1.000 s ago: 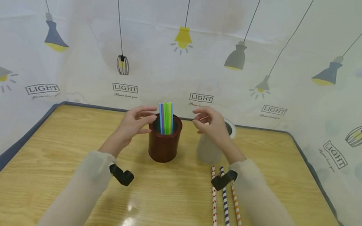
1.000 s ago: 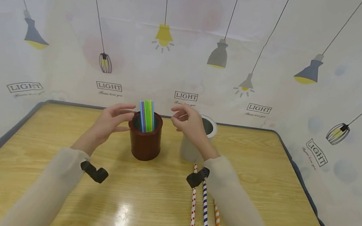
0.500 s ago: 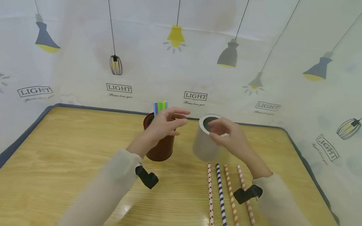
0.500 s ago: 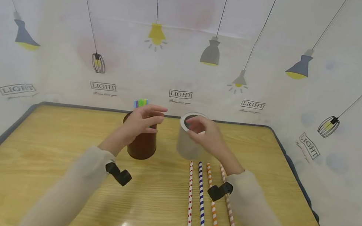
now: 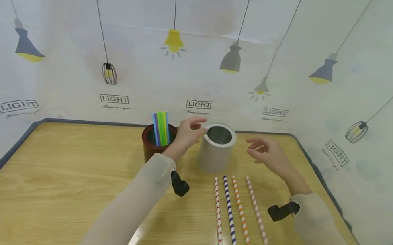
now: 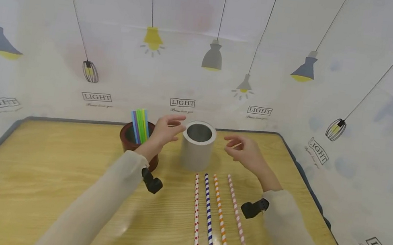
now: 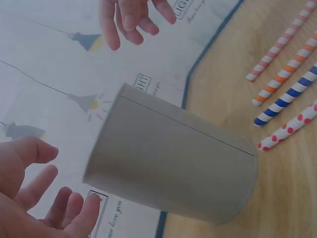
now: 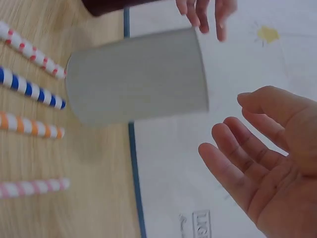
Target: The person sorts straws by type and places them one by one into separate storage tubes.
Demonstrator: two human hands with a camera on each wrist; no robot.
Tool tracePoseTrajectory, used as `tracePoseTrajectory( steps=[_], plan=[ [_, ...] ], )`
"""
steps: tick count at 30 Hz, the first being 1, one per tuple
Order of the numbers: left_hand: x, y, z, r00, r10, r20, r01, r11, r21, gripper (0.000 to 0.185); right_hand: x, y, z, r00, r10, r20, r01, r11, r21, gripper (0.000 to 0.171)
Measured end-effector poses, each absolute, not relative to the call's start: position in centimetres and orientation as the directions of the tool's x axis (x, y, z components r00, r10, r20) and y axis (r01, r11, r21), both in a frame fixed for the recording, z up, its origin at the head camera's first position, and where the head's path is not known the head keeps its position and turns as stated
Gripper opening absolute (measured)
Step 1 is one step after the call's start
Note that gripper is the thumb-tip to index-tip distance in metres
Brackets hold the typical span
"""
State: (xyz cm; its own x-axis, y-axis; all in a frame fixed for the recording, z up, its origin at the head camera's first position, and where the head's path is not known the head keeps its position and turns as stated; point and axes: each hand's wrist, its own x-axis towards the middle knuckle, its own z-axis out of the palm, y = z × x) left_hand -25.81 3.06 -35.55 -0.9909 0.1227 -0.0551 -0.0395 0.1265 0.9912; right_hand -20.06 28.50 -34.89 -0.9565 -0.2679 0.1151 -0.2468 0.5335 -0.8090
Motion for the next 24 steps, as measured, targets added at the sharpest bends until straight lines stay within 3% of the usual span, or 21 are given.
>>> tracePoseTrajectory(
  steps=[6, 12, 17, 24],
  plan=[
    [-26.3, 3.7, -37.4, -0.999, 0.051, 0.004, 0.015, 0.226, 0.974, 0.038, -20.5, 31.4, -36.9, -0.973, -0.229, 0.040, -0.162, 0.543, -0.824, 0.038],
    [-26.3, 4.2, -38.6, -0.997, 0.037, 0.061, 0.065, 0.141, 0.988, 0.038, -20.5, 33.2, -39.6, -0.975, -0.218, -0.050, -0.068, 0.501, -0.863, 0.043],
    [-26.1, 4.1, -38.9, -0.997, 0.066, 0.036, 0.040, 0.052, 0.998, 0.038, -20.1, 33.2, -41.4, -0.967, -0.243, -0.084, -0.038, 0.459, -0.888, 0.045],
    [-26.4, 4.2, -39.4, -0.997, 0.075, 0.034, 0.035, 0.010, 0.999, 0.039, -20.0, 32.2, -43.2, -0.969, -0.152, -0.194, 0.096, 0.492, -0.866, 0.044]
  ],
)
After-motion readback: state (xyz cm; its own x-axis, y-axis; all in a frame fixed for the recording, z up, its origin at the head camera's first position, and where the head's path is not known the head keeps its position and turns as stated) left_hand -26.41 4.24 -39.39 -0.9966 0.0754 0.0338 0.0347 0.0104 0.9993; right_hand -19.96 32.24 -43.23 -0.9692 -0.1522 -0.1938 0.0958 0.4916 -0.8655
